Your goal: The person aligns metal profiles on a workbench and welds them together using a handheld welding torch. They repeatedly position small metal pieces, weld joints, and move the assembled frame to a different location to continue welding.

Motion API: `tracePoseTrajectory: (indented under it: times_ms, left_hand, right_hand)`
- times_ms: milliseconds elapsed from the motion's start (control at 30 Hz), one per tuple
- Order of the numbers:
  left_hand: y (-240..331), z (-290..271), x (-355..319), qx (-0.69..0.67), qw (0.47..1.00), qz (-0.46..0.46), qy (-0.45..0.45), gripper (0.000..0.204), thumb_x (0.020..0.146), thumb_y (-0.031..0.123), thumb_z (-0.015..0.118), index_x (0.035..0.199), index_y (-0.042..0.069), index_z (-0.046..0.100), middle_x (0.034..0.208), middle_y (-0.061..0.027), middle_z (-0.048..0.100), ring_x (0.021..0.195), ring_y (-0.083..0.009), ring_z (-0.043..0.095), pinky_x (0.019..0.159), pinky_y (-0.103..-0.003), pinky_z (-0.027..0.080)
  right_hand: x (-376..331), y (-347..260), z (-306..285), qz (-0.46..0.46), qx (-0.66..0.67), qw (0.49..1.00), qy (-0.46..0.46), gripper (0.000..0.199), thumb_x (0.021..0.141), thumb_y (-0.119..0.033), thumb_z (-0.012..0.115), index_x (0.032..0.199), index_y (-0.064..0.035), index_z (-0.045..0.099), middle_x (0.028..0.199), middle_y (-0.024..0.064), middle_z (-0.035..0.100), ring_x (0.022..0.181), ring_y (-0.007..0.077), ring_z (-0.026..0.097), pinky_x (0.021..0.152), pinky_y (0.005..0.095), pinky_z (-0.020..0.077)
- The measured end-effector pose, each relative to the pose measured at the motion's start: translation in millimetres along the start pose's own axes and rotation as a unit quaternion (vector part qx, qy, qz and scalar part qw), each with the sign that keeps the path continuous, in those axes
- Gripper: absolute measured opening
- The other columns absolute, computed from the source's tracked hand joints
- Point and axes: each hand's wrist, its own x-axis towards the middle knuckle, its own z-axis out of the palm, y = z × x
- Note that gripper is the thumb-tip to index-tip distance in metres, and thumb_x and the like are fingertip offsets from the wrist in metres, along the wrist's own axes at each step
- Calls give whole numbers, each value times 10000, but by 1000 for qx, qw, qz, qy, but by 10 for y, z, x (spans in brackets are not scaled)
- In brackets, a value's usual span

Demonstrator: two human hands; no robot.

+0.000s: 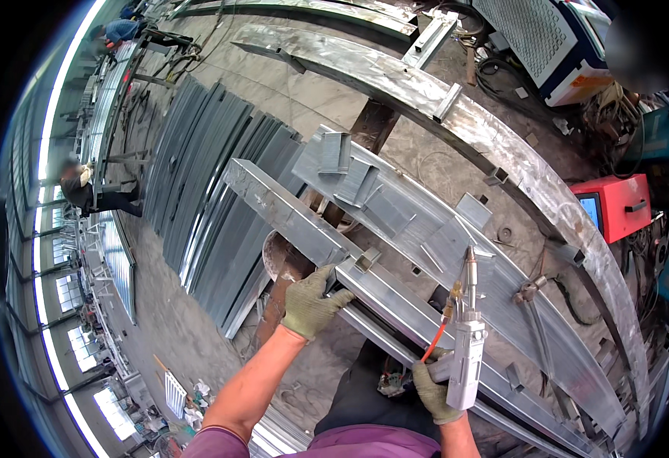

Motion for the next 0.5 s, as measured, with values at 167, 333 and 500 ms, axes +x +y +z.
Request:
tracePoseTrajectory:
  times_ms: [167, 333, 500]
  left_hand:
    - [60, 70, -40, -61, 997, -25, 33, 649, 846, 340, 888, 1381, 36, 683, 1214, -201, 764, 1107, -365, 746, 970, -410, 583]
    - [53, 205, -156, -164, 981, -80, 62, 698, 828, 284, 903, 1422, 16, 652, 1391, -216, 693, 1289, -370, 667, 1096, -423, 529]
    - [90, 383, -254, -174, 973, -85, 124, 707, 826, 196, 852, 1458, 16, 594, 1461, -218, 614, 1371, -393, 585, 1161, -460, 471]
  right_hand:
    - [43, 11, 4, -19, 4, 1000, -9, 308, 890, -88, 859, 1141, -2, 703, 918, 51, 701, 799, 141, 678, 733, 319, 567]
    - [48, -31, 30, -16, -3, 1000, -22, 290, 913, -65, 835, 1157, 2, 693, 930, 45, 695, 804, 137, 668, 746, 319, 566]
    - [29, -28, 58, -24, 19, 1000, -8, 244, 927, -56, 826, 1129, 1, 703, 929, 36, 685, 806, 136, 656, 741, 318, 559]
